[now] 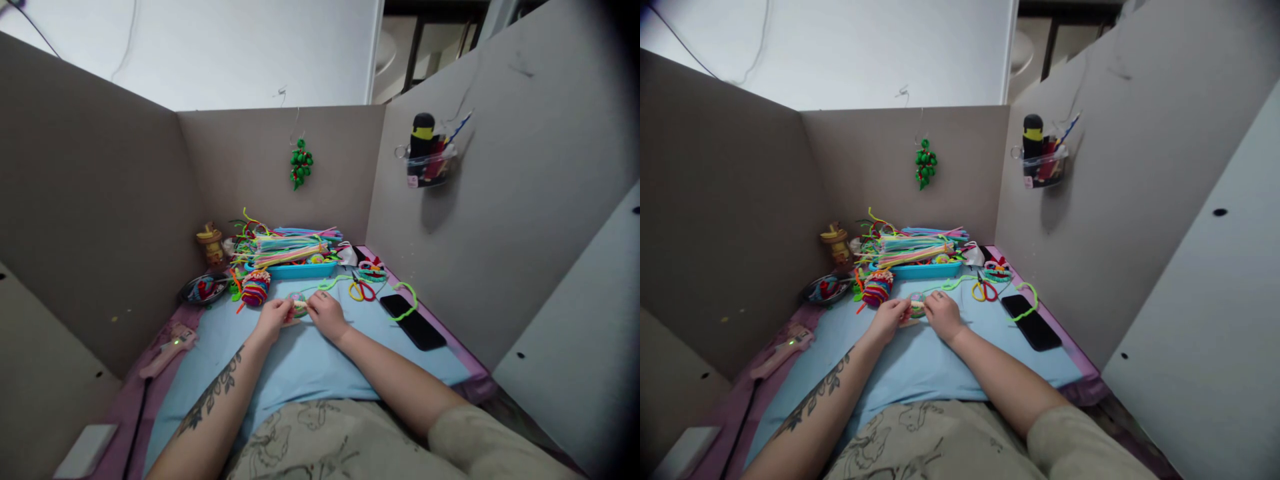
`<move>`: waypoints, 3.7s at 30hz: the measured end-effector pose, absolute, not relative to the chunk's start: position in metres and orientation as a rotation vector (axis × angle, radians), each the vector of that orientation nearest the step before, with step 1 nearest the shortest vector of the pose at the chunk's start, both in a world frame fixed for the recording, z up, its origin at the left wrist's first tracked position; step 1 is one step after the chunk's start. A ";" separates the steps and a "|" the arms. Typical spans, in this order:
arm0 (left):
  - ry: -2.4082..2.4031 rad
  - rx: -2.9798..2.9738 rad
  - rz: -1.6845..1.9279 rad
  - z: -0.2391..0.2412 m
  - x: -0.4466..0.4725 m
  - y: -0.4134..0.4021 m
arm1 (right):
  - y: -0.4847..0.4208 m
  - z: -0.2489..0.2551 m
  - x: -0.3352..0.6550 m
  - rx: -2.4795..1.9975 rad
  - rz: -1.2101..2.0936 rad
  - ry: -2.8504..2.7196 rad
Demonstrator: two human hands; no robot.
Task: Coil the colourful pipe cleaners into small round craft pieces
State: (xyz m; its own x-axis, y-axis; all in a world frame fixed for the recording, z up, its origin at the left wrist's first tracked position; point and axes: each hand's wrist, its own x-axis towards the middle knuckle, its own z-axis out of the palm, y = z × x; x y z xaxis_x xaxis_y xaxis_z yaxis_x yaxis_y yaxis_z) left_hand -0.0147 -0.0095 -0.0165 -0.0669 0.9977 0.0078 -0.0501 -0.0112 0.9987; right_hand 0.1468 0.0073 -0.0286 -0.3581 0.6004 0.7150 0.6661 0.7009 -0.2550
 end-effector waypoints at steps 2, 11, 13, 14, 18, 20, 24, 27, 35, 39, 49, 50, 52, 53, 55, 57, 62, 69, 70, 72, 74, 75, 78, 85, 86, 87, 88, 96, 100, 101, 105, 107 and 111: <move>1.217 1.207 1.283 -0.016 -0.015 -0.009 | 0.007 -0.029 0.146 -0.980 -0.079 -2.051; 1.243 1.523 1.321 -0.011 -0.015 -0.014 | 0.006 -0.030 0.147 -0.847 0.069 -2.089; 1.221 1.506 1.317 -0.011 -0.014 -0.013 | 0.007 -0.030 0.147 -0.857 0.074 -2.082; 1.211 1.494 1.316 -0.011 -0.014 -0.013 | 0.007 -0.030 0.147 -0.860 0.078 -2.077; 1.225 1.451 1.329 -0.013 -0.015 -0.012 | 0.008 -0.030 0.148 -0.854 0.094 -2.058; 1.244 1.453 1.326 -0.012 -0.015 -0.012 | 0.008 -0.030 0.149 -0.855 0.097 -2.050; 1.266 1.457 1.295 -0.008 -0.014 -0.015 | 0.008 -0.030 0.148 -0.876 0.098 -2.058; 1.272 1.399 1.281 -0.006 -0.013 -0.016 | 0.008 -0.030 0.148 -0.886 0.089 -2.074; 1.202 1.113 1.300 -0.012 -0.012 -0.012 | 0.009 -0.030 0.147 -0.908 -0.050 -2.111; 1.173 0.998 1.277 -0.012 -0.013 -0.012 | 0.007 -0.028 0.146 -0.935 -0.130 -2.157; 1.247 1.153 1.318 -0.016 -0.012 -0.011 | 0.003 -0.028 0.143 -0.966 -0.208 -2.184; 1.252 1.159 1.328 -0.017 -0.012 -0.011 | 0.003 -0.028 0.143 -0.966 -0.200 -2.182; 1.233 1.159 1.344 -0.018 -0.012 -0.010 | 0.003 -0.029 0.142 -0.963 -0.167 -2.161; 1.217 1.157 1.351 -0.018 -0.012 -0.010 | 0.003 -0.029 0.141 -0.957 -0.140 -2.145; 1.185 1.154 1.370 -0.017 -0.012 -0.009 | 0.003 -0.029 0.141 -0.934 -0.074 -2.114; 1.176 1.163 1.404 -0.015 -0.014 -0.009 | 0.003 -0.029 0.142 -0.896 -0.005 -2.083; 1.205 1.240 1.509 -0.010 -0.023 -0.007 | 0.006 -0.028 0.149 -0.883 0.114 -2.008; 1.123 1.313 1.586 -0.005 -0.023 -0.009 | 0.010 -0.031 0.150 -0.899 0.210 -1.979; 1.104 1.322 1.575 -0.006 -0.023 -0.008 | 0.011 -0.032 0.149 -0.901 0.232 -1.963; 1.069 1.338 1.541 -0.007 -0.022 -0.008 | 0.013 -0.032 0.149 -0.900 0.284 -1.934; 1.039 1.339 1.499 -0.008 -0.022 -0.007 | 0.014 -0.032 0.149 -0.891 0.329 -1.936; 1.032 1.331 1.482 -0.008 -0.022 -0.007 | 0.014 -0.033 0.148 -0.882 0.344 -1.951; 1.023 1.300 1.449 -0.008 -0.022 -0.010 | 0.013 -0.033 0.148 -0.853 0.360 -2.005; 1.070 1.282 1.429 -0.006 -0.017 -0.014 | 0.011 -0.032 0.147 -0.771 0.383 -2.072; 1.084 1.272 1.440 -0.006 -0.016 -0.014 | 0.011 -0.032 0.147 -0.770 0.374 -2.079; 1.094 1.261 1.454 -0.007 -0.015 -0.014 | 0.011 -0.031 0.147 -0.770 0.362 -2.083; 1.099 1.252 1.468 -0.008 -0.013 -0.014 | 0.010 -0.031 0.147 -0.771 0.347 -2.087; 1.156 1.197 1.569 -0.015 -0.002 -0.013 | 0.007 -0.028 0.143 -0.889 0.096 -2.076; 1.173 1.077 1.615 -0.017 0.001 -0.013 | 0.005 -0.024 0.137 -0.953 -0.103 -2.082; 1.174 1.028 1.612 -0.017 0.002 -0.013 | 0.004 -0.023 0.136 -0.960 -0.156 -2.087; 1.159 0.836 1.578 -0.013 0.004 -0.013 | 0.000 -0.017 0.132 -0.980 -0.330 -2.106; 1.128 0.785 1.569 -0.012 0.005 -0.014 | -0.001 -0.016 0.131 -0.994 -0.375 -2.105; 1.100 0.769 1.566 -0.013 0.006 -0.013 | 0.001 -0.020 0.131 -1.019 -0.345 -2.072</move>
State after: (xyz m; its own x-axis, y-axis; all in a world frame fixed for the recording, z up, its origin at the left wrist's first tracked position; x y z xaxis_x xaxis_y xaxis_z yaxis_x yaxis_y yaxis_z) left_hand 0.0060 -0.0128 -0.0132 -0.2668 0.9623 -0.0533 -0.3767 -0.0533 0.9248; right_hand 0.1305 0.0009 -0.0197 -0.3694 0.5487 0.7500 0.7621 0.6407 -0.0933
